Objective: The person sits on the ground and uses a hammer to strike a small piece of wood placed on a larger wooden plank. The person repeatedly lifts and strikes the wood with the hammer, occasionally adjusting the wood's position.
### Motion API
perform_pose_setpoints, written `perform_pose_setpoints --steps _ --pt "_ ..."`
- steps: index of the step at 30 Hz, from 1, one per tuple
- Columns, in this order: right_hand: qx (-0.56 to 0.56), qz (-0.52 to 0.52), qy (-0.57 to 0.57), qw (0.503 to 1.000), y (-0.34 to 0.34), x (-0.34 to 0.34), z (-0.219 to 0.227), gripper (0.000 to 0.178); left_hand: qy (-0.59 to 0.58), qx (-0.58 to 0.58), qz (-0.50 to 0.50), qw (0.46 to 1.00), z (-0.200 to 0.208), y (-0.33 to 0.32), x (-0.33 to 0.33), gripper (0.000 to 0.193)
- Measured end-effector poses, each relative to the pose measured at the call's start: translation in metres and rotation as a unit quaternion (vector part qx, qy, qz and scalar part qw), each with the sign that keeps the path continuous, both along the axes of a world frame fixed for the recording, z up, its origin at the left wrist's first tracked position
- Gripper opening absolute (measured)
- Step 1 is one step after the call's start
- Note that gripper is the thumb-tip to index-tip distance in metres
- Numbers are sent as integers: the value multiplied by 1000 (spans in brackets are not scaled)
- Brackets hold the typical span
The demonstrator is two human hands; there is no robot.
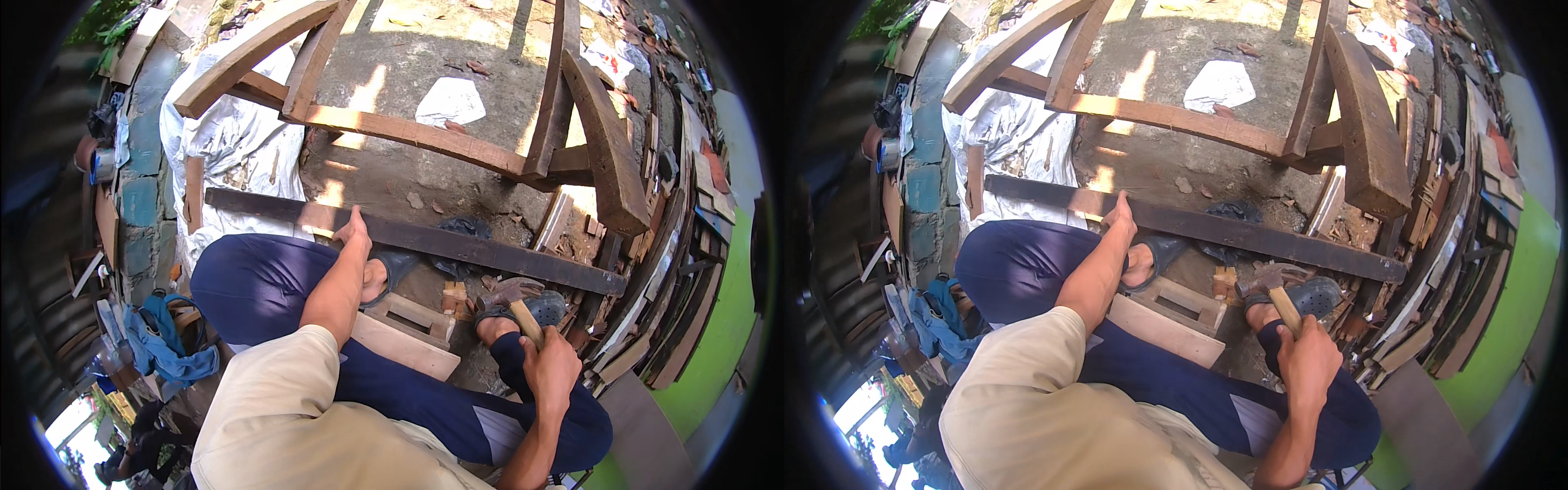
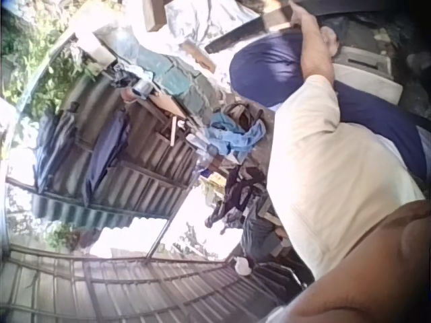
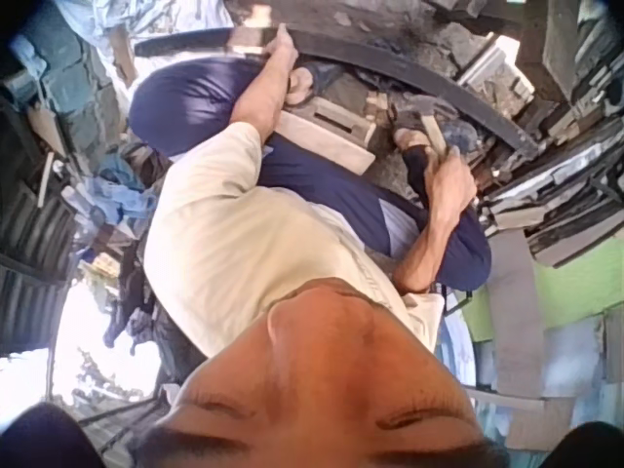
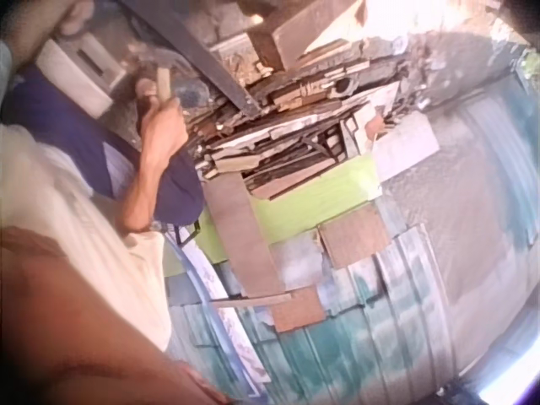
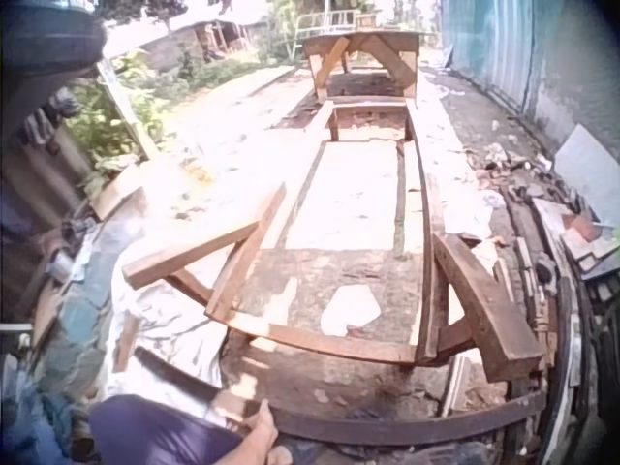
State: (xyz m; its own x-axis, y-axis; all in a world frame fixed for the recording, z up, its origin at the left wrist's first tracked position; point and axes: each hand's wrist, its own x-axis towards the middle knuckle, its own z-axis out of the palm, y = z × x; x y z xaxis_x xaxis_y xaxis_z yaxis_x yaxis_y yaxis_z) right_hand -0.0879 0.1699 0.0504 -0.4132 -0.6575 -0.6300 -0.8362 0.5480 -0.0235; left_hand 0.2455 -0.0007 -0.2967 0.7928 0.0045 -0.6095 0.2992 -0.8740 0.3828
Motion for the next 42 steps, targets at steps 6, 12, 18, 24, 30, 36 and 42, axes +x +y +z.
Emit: perform_pose_setpoints --steps 6,12,18,24,30,36,42 --pt "-28 -25 14 999 9 -1 10 33 47 -109 -60 991 38 27 -76 129" --pt "-73 -27 36 996 47 4 5 35 102 -269 -75 955 68 46 -97 93" --pt "-72 16 55 996 70 11 -1 35 256 -324 -79 907 117 62 -90 63" --pt "-105 39 50 992 77 25 7 36 332 -408 -95 845 123 83 -75 54" --pt "-168 89 62 980 62 36 25 35 372 -428 -155 809 131 84 -64 50" --pt "-177 44 22 983 27 53 37 46 382 -447 -234 774 157 85 -60 49" --pt "-197 -27 -8 980 5 45 19 55 335 -534 -203 749 140 65 -67 62"
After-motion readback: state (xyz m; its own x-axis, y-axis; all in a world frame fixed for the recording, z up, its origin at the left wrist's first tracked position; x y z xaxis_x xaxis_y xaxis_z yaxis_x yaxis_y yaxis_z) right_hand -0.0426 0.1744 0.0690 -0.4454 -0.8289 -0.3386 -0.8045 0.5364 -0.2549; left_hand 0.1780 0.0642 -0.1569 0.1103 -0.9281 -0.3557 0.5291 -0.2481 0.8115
